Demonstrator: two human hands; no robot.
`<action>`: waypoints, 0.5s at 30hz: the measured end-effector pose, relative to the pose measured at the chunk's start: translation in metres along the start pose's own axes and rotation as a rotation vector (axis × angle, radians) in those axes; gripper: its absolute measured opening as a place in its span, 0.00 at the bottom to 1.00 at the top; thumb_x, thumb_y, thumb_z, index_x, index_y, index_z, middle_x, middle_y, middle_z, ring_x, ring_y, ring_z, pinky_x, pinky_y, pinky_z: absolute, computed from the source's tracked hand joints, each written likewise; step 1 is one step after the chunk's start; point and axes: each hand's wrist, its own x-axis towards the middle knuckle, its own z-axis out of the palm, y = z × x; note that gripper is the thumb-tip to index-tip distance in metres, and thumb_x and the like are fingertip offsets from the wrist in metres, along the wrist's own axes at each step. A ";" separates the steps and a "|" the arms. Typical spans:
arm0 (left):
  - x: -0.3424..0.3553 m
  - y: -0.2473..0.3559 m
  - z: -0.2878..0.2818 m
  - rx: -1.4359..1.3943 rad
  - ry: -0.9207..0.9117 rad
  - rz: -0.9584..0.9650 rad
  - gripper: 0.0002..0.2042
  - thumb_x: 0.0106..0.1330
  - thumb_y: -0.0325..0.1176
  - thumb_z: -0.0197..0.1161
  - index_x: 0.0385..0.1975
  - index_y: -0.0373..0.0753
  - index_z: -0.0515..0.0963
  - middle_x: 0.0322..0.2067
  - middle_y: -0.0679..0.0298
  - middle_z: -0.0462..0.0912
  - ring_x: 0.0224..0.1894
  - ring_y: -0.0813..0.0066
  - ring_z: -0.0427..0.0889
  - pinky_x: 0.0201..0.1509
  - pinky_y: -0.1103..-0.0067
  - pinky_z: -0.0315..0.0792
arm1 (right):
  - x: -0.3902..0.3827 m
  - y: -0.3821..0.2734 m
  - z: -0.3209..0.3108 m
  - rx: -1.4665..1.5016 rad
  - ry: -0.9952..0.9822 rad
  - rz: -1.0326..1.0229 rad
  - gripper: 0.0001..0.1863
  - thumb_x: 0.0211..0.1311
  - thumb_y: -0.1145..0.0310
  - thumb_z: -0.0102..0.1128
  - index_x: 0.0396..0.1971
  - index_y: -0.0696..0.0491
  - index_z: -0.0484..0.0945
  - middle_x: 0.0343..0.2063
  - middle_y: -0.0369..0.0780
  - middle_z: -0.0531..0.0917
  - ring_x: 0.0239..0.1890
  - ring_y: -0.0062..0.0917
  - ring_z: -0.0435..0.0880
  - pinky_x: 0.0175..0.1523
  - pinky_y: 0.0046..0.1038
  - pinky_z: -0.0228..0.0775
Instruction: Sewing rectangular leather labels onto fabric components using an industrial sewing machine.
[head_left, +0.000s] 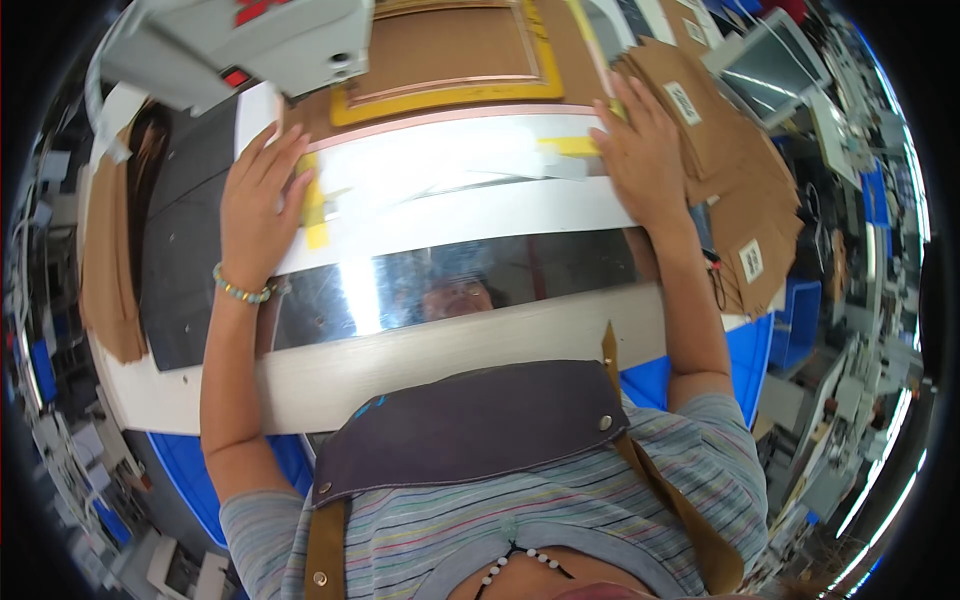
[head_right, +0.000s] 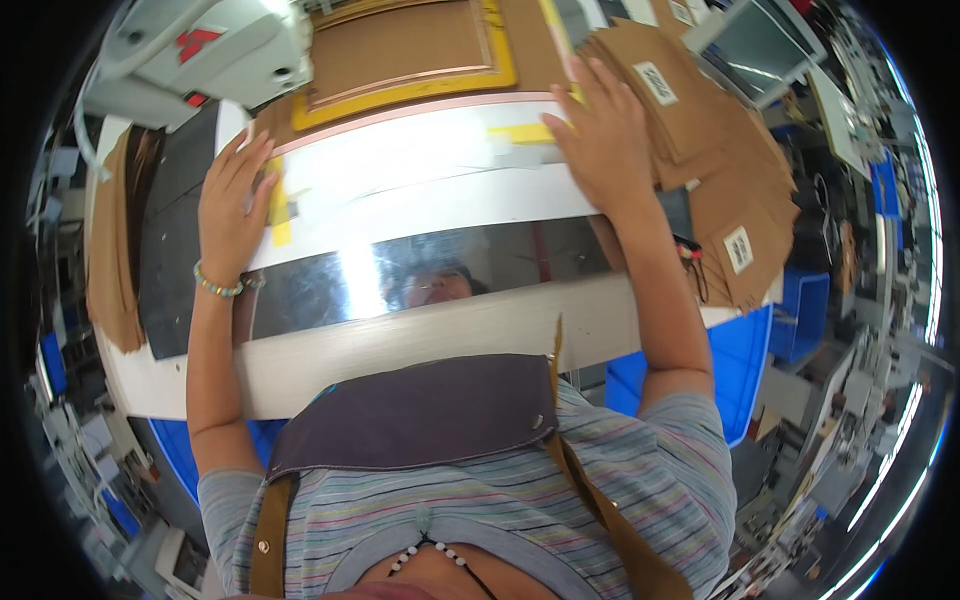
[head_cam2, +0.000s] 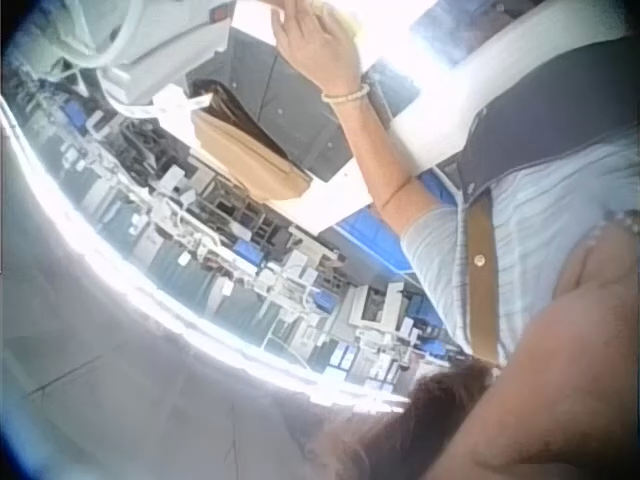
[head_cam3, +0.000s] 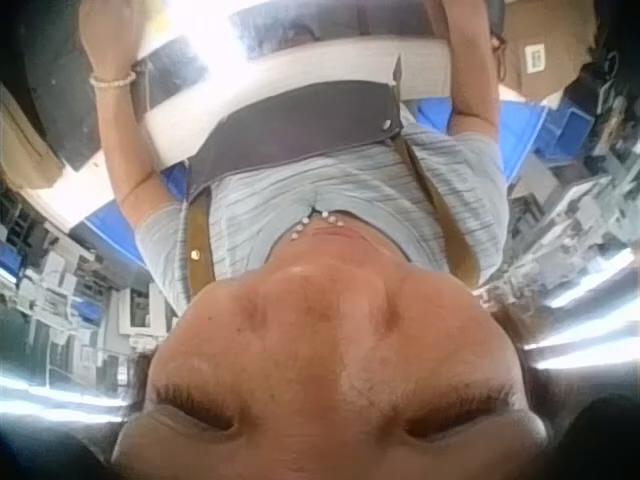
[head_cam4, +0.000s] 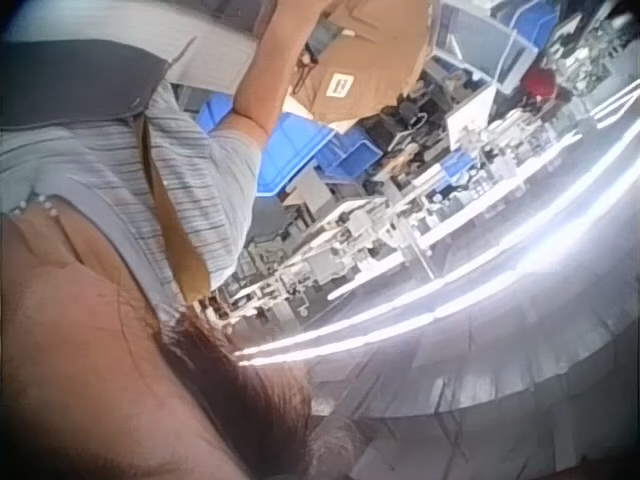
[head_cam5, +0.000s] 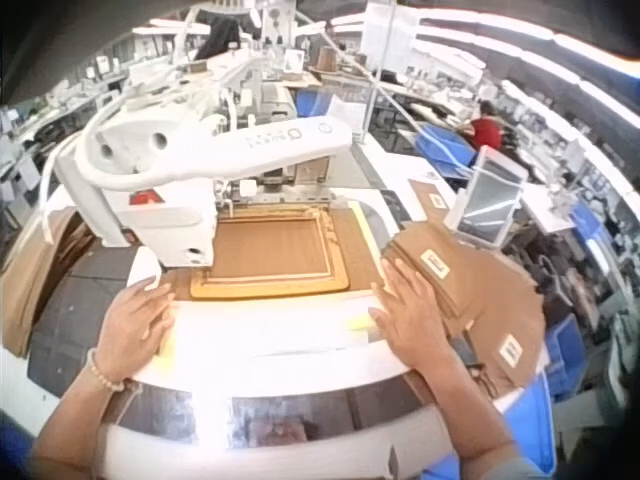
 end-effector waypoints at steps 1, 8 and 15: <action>0.000 -0.001 0.000 -0.007 0.031 -0.014 0.20 0.69 0.30 0.69 0.60 0.37 0.83 0.63 0.58 0.84 0.70 0.52 0.76 0.73 0.63 0.70 | 0.001 -0.002 0.000 -0.008 0.027 0.000 0.26 0.78 0.52 0.55 0.67 0.50 0.80 0.77 0.42 0.68 0.80 0.41 0.59 0.78 0.51 0.54; -0.004 0.000 0.005 0.061 -0.050 -0.074 0.22 0.72 0.40 0.68 0.63 0.42 0.82 0.68 0.57 0.78 0.73 0.52 0.72 0.74 0.62 0.68 | 0.002 -0.004 -0.005 0.018 -0.084 0.036 0.26 0.83 0.51 0.47 0.70 0.49 0.78 0.78 0.40 0.67 0.81 0.40 0.57 0.81 0.47 0.48; -0.004 0.001 0.004 0.104 -0.080 -0.093 0.21 0.72 0.41 0.68 0.62 0.42 0.84 0.69 0.58 0.78 0.72 0.52 0.73 0.73 0.63 0.70 | 0.000 -0.002 -0.004 0.044 -0.085 0.046 0.26 0.84 0.51 0.46 0.69 0.50 0.79 0.77 0.41 0.68 0.81 0.41 0.58 0.81 0.46 0.49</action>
